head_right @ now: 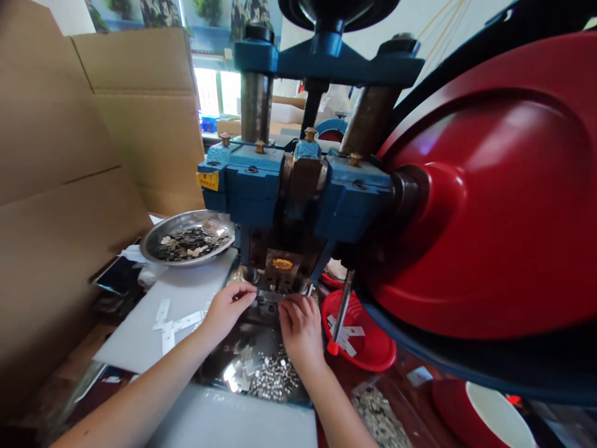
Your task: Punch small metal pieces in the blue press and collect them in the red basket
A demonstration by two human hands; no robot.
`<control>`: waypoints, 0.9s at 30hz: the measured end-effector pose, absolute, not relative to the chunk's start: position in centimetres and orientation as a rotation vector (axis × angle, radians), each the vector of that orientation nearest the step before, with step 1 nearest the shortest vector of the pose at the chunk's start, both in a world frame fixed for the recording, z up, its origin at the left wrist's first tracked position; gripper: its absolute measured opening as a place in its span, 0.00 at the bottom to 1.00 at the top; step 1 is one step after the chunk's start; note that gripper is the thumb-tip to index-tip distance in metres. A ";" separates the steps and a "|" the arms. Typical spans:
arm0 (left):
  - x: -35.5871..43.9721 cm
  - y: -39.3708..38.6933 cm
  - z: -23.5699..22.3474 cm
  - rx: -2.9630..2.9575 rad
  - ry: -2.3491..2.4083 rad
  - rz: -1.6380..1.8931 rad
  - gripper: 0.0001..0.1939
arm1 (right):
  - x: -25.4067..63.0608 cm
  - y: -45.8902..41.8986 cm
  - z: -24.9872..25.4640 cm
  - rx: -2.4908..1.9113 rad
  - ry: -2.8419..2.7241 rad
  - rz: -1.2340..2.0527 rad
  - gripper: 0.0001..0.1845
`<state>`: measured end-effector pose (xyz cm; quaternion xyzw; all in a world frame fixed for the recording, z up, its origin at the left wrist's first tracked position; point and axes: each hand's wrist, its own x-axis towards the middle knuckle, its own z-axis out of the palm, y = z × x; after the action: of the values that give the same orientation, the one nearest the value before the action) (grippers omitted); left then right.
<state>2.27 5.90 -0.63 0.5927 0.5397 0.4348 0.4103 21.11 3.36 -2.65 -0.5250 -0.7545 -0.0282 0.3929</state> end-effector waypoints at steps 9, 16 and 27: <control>2.2 5.8 -0.8 1.455 1.344 1.086 0.09 | 19.0 4.9 -2.1 -1.501 -1.934 -0.227 0.11; 2.6 6.6 -0.5 1.524 1.342 1.043 0.10 | 19.8 3.2 -2.9 -1.429 -2.043 -0.238 0.13; 4.5 7.8 -0.5 1.778 1.486 0.965 0.07 | 21.0 3.2 -3.9 -1.393 -1.980 -0.133 0.15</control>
<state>4.49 7.78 -0.47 0.6733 0.5628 0.3654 0.3105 21.02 3.22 -3.90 -0.5379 -0.7647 -0.0512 0.3511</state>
